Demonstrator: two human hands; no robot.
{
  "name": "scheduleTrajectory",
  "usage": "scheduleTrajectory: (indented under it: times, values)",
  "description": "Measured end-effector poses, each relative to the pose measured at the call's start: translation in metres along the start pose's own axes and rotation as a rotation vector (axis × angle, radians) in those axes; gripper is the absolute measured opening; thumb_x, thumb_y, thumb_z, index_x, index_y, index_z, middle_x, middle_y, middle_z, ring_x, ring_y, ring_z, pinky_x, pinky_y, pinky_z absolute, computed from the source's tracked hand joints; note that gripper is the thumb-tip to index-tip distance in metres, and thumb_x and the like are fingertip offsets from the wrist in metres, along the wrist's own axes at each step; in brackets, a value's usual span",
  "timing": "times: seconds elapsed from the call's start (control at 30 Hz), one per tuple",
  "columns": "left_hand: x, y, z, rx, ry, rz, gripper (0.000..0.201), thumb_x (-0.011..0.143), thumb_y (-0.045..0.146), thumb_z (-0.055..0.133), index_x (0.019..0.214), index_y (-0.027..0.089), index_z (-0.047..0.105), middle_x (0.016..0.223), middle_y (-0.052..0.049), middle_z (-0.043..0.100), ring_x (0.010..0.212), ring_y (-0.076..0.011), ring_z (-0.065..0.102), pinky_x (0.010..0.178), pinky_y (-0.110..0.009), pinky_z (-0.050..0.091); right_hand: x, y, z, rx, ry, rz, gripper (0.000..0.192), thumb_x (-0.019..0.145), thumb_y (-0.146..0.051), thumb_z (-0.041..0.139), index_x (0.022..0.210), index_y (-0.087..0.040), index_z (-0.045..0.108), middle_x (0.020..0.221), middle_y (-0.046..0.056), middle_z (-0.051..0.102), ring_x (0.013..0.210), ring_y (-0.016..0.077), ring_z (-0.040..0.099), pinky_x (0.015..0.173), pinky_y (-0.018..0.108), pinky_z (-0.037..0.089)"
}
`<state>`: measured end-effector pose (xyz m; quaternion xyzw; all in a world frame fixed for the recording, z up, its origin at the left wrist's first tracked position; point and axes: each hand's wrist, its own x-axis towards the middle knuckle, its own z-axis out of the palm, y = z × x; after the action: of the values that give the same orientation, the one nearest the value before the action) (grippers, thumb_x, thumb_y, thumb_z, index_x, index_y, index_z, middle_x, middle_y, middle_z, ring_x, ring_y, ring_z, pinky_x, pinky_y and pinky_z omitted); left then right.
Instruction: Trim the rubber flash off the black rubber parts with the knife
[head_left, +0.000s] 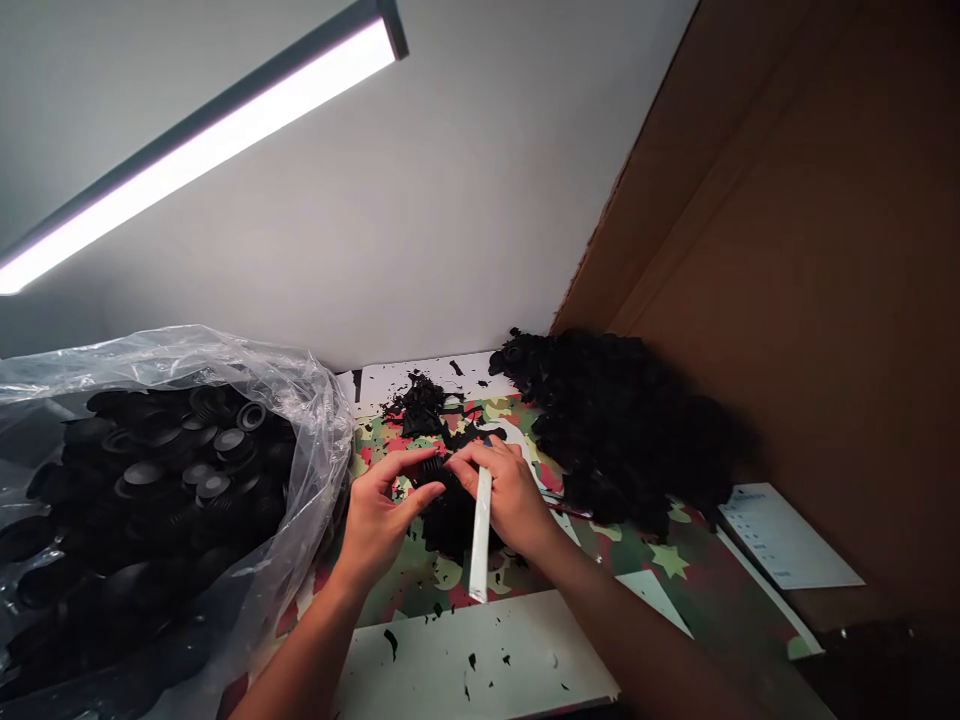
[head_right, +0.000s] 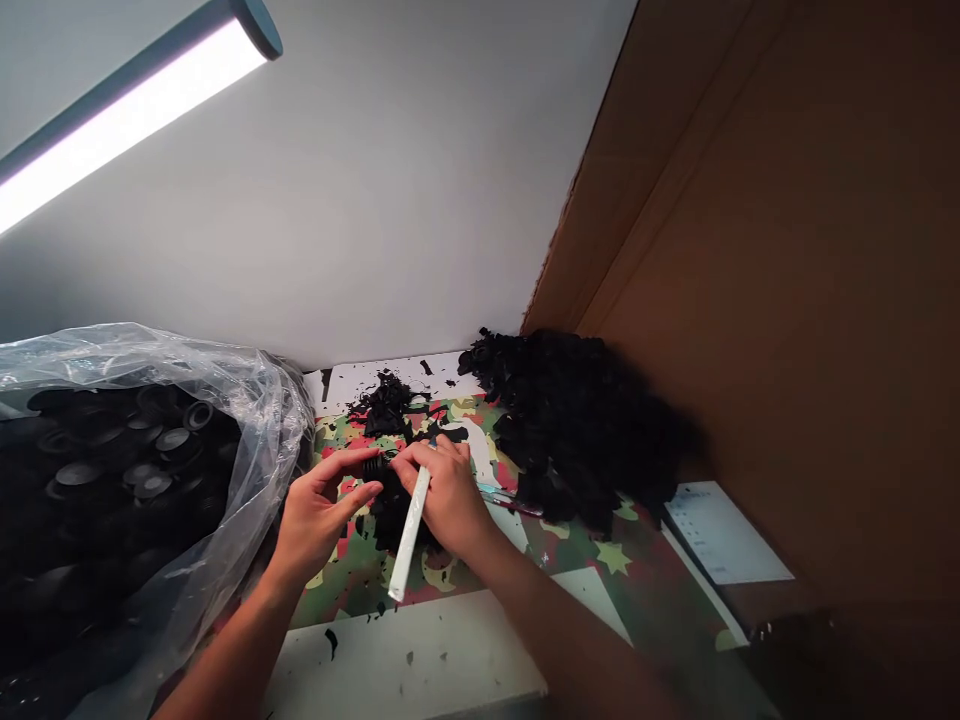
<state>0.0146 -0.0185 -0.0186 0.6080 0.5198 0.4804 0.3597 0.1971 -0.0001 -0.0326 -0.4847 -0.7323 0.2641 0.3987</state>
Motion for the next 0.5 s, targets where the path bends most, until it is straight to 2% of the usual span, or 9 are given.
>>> scheduleTrajectory:
  times: [0.13,0.27,0.4,0.5]
  values:
    - [0.001,0.000,0.001,-0.013,0.018,0.081,0.025,0.074,0.033,0.083,0.097,0.024,0.081,0.093,-0.005,0.076,0.083,-0.0196,0.068,0.076,-0.030,0.054,0.000,0.002,0.001,-0.017,0.056,-0.004,0.019,0.096,-0.020,0.054,0.097,-0.026,0.072,0.099,0.003,0.074,0.097,0.0241,0.061,0.084,0.037,0.038]
    - [0.002,0.002,0.001,0.003,0.032,0.105,0.022,0.070,0.034,0.087,0.089,0.025,0.082,0.077,-0.002,0.074,0.072,-0.0180,0.065,0.071,-0.028,0.052,-0.001,-0.004,-0.002,0.082,0.024,0.013,0.021,0.098,-0.031,0.055,0.086,-0.025,0.071,0.085,0.002,0.072,0.089,0.0230,0.059,0.084,0.038,0.040]
    - [0.001,0.003,0.002,-0.046,0.049,0.019,0.024,0.065,0.033,0.089,0.087,0.024,0.084,0.076,-0.003,0.074,0.073,-0.0187,0.065,0.072,-0.029,0.051,-0.002,-0.010,-0.004,0.188,-0.013,0.028,0.024,0.095,-0.036,0.058,0.079,-0.024,0.070,0.076,0.002,0.067,0.082,0.0220,0.056,0.079,0.036,0.041]
    - [0.000,0.002,0.002,-0.186,0.052,-0.102,0.028,0.061,0.033,0.090,0.087,0.022,0.084,0.076,-0.004,0.074,0.072,-0.0184,0.064,0.067,-0.028,0.051,-0.003,-0.012,-0.005,0.271,0.008,0.040,0.026,0.095,-0.037,0.056,0.076,-0.023,0.068,0.072,0.001,0.064,0.078,0.0208,0.053,0.075,0.033,0.040]
